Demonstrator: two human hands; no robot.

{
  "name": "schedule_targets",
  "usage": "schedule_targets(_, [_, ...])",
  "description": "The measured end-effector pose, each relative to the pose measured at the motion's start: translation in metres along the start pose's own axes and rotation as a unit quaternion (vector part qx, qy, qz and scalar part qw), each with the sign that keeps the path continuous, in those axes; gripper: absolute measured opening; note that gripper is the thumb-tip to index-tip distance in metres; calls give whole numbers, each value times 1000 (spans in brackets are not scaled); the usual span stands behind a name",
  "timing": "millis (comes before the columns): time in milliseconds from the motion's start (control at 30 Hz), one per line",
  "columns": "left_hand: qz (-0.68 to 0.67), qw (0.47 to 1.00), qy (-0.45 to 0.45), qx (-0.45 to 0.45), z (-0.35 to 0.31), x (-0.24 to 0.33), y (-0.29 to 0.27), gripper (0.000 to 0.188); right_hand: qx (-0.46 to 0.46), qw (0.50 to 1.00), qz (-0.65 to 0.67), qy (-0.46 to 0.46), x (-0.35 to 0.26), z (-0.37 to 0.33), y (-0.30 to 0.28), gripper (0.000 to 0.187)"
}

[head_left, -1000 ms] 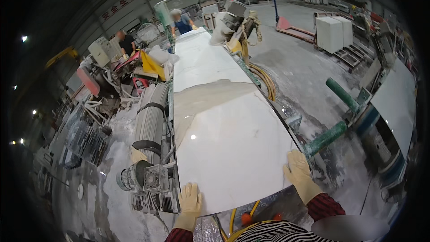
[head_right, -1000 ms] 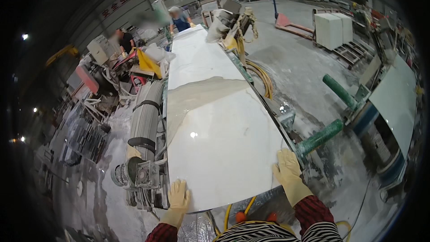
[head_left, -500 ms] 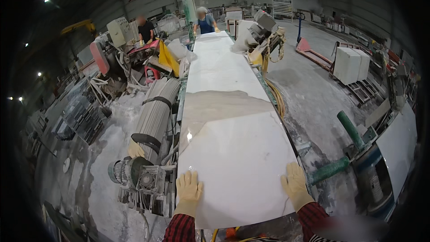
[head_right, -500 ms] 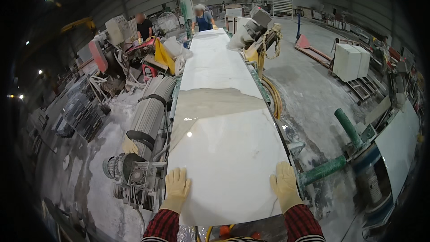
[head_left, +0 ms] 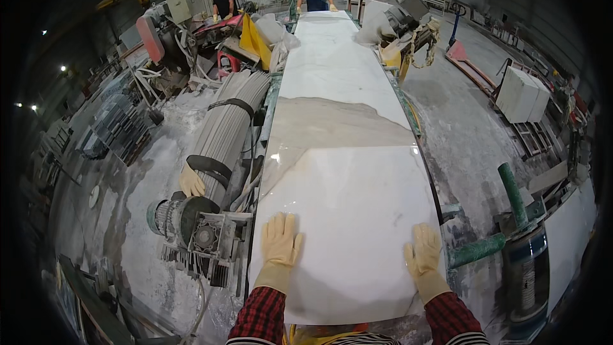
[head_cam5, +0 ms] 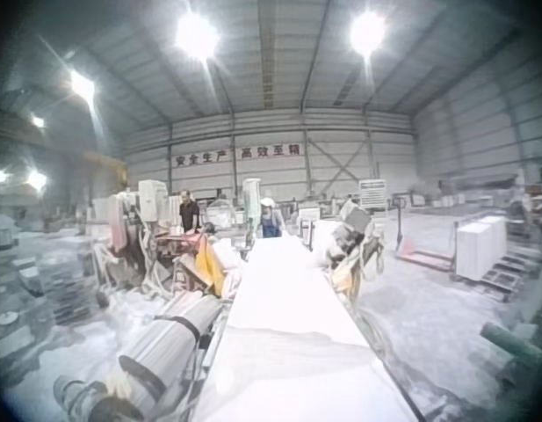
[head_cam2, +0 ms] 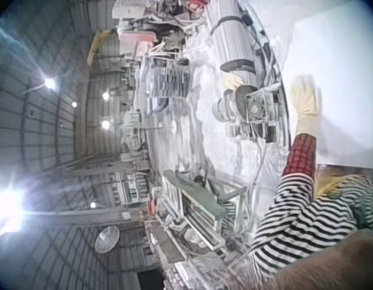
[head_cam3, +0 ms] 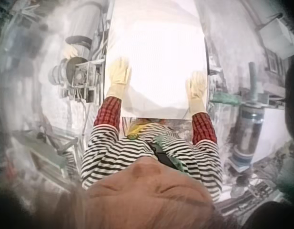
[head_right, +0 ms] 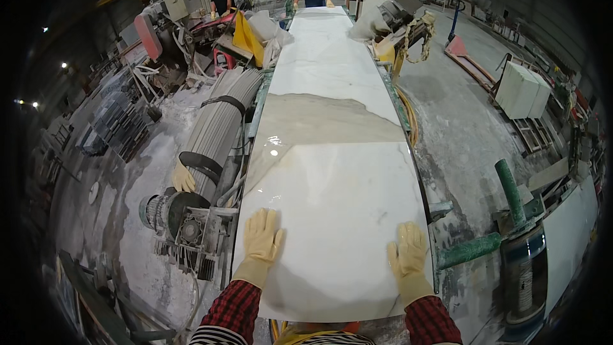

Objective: The person repeatedly lifts large white stone slabs from a conveyor, turns them over, and places them back onto the conveyor. The person wears gloves and handles the slabs by hand throughout the process.

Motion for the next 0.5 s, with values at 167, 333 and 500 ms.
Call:
schedule_targets(167, [-5, 999, 0, -53, 7, 10, 0, 65, 23, 999, -16, -24, 1, -2, -6, 66])
schedule_targets(333, [-5, 1000, 18, 6, -4, -2, 14, 62, -2, 1000, 21, 2, -8, 19, -25, 59])
schedule_targets(500, [-8, 1000, 18, -9, -8, 3, 3, 62, 5, 999, 34, 12, -4, 10, -21, 56])
Point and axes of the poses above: each hand's wrist, its own z-axis towards the middle knuckle, its own y-axis out of the palm, x = y × z, the point moved 9 cm from there along z, towards the middle knuckle, and after that the axes turned 9 degrees about -y, right-handed, at the moved point
